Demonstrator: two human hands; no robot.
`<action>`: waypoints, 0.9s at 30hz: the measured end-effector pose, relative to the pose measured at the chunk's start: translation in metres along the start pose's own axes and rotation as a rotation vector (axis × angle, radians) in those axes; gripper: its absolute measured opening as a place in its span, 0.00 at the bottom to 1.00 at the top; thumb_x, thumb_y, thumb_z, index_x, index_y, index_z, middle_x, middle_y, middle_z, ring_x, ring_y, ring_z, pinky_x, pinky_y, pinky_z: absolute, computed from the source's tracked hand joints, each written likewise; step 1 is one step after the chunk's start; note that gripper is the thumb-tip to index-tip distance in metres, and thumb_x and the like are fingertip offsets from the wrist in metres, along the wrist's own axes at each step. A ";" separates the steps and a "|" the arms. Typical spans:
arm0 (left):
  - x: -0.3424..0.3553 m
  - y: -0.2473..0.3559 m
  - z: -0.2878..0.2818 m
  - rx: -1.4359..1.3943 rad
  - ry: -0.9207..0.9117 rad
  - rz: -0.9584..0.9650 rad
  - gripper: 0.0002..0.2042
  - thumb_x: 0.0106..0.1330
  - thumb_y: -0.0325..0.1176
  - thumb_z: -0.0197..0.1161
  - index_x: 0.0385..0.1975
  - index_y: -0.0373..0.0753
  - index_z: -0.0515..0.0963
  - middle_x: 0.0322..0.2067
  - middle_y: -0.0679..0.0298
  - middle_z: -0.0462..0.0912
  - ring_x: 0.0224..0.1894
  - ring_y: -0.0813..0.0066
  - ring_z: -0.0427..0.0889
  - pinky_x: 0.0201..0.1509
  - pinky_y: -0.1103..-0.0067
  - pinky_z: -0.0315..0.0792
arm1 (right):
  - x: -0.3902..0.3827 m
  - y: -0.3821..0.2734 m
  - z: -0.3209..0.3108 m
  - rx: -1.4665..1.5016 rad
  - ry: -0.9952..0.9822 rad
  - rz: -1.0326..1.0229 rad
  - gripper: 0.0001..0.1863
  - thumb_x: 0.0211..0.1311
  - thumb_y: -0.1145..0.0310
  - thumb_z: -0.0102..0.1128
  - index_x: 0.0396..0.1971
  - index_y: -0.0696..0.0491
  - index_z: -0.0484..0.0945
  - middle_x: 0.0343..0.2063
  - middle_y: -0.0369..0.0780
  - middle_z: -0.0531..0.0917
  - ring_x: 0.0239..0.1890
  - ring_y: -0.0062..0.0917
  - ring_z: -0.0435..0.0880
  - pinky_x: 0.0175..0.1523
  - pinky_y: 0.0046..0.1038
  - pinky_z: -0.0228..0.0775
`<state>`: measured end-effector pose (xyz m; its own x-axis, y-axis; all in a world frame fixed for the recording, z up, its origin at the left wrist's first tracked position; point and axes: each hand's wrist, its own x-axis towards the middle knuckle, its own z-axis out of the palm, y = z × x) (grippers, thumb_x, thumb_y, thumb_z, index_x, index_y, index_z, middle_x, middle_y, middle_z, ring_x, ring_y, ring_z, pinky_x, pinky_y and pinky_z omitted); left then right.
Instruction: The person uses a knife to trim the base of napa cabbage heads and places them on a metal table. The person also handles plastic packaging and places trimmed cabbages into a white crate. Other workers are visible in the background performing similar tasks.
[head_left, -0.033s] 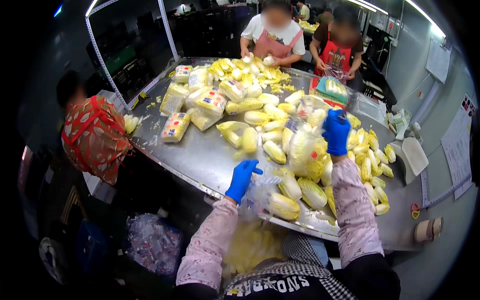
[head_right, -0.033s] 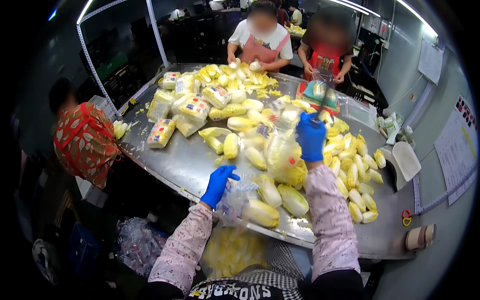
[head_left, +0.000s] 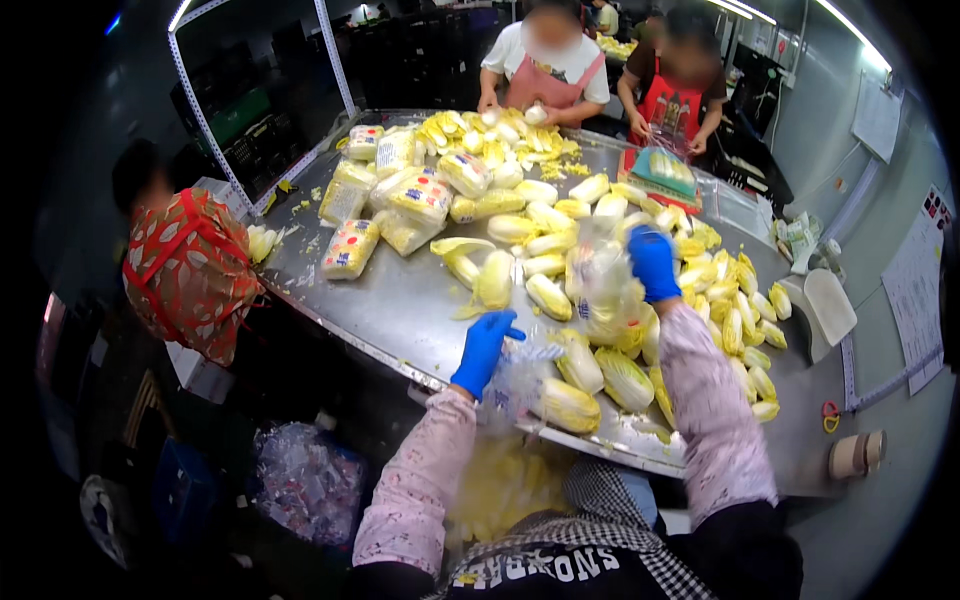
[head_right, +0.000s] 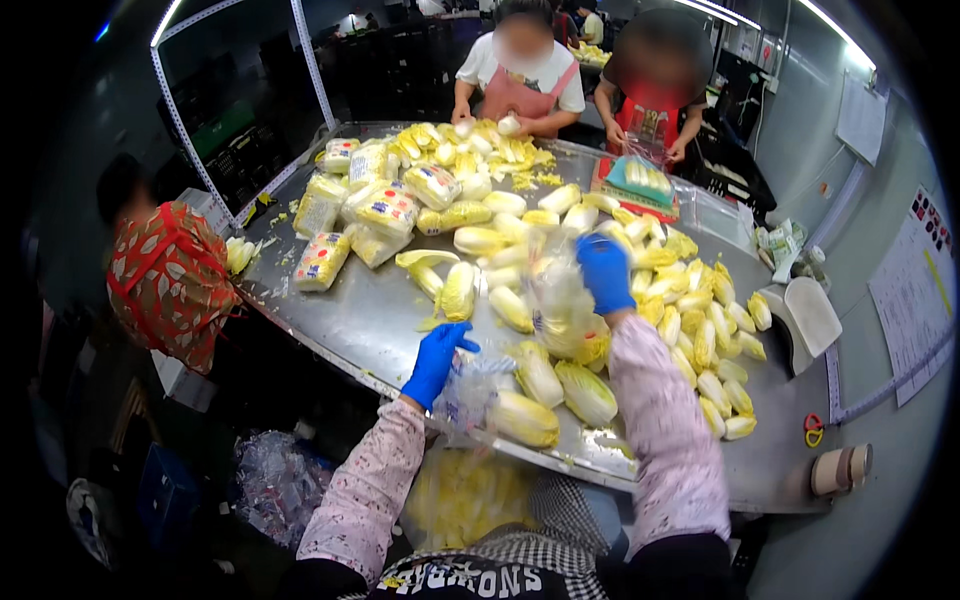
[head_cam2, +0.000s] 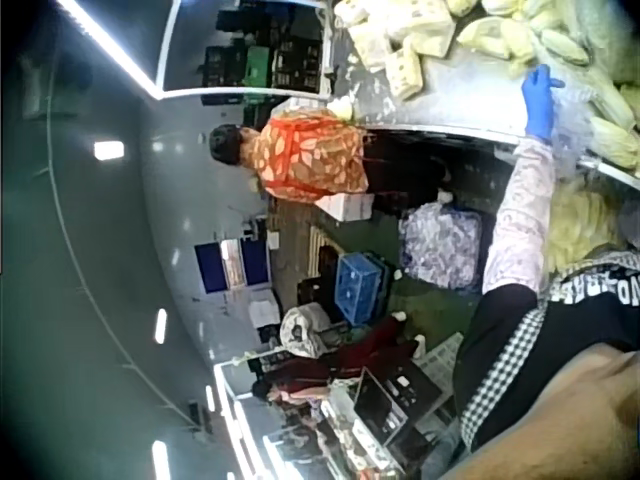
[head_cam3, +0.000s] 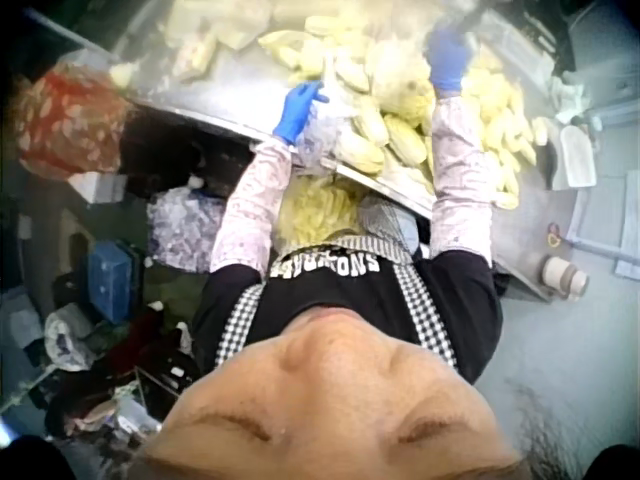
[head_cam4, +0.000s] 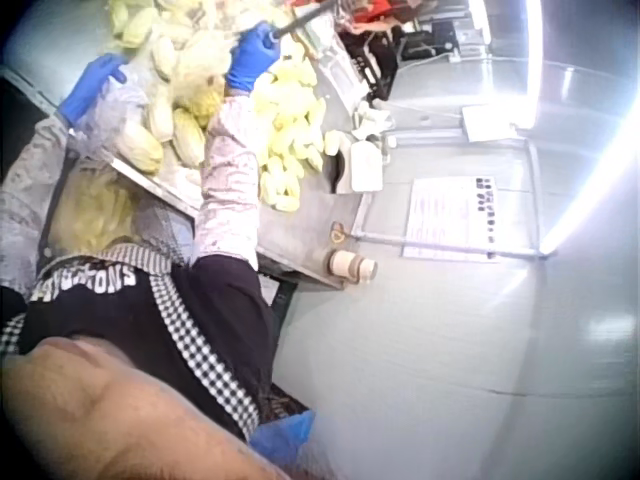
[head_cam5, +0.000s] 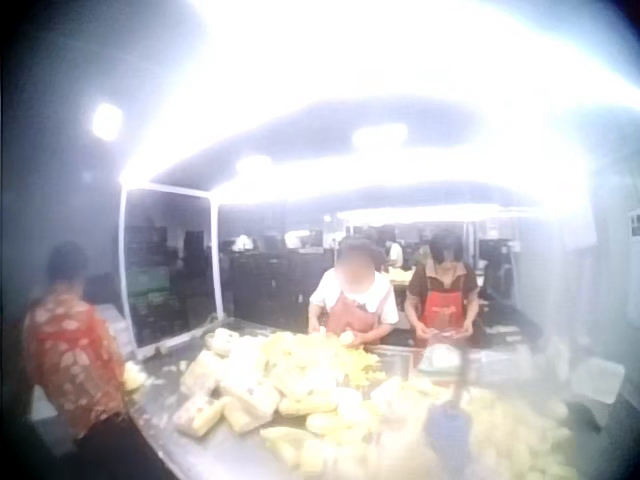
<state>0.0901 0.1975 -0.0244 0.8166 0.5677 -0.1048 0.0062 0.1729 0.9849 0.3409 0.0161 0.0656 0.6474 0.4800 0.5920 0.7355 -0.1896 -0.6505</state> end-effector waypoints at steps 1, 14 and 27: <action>-0.002 0.012 0.010 -0.012 -0.015 -0.023 0.14 0.67 0.40 0.53 0.43 0.37 0.77 0.27 0.59 0.84 0.16 0.86 0.66 0.22 0.87 0.64 | -0.008 0.029 0.006 -0.439 -0.081 -0.146 0.10 0.55 0.66 0.54 0.18 0.54 0.74 0.13 0.35 0.75 0.19 0.17 0.76 0.23 0.24 0.66; -0.011 0.079 -0.007 -0.088 0.015 0.274 0.14 0.67 0.32 0.54 0.51 0.37 0.73 0.40 0.61 0.81 0.34 0.82 0.76 0.38 0.86 0.69 | 0.057 -0.131 -0.002 0.707 0.029 0.385 0.10 0.59 0.63 0.60 0.23 0.50 0.72 0.15 0.32 0.73 0.12 0.14 0.69 0.16 0.18 0.59; -0.003 0.088 0.071 0.238 -0.135 0.285 0.17 0.60 0.41 0.65 0.40 0.33 0.80 0.30 0.63 0.83 0.32 0.79 0.78 0.39 0.80 0.72 | 0.066 -0.191 -0.007 1.093 0.232 0.239 0.09 0.59 0.67 0.60 0.21 0.50 0.73 0.14 0.31 0.73 0.12 0.14 0.70 0.15 0.17 0.58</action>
<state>0.1291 0.1544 0.0726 0.8732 0.4527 0.1805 -0.1106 -0.1766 0.9780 0.2448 0.0779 0.2318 0.8524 0.3402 0.3972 0.0946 0.6467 -0.7569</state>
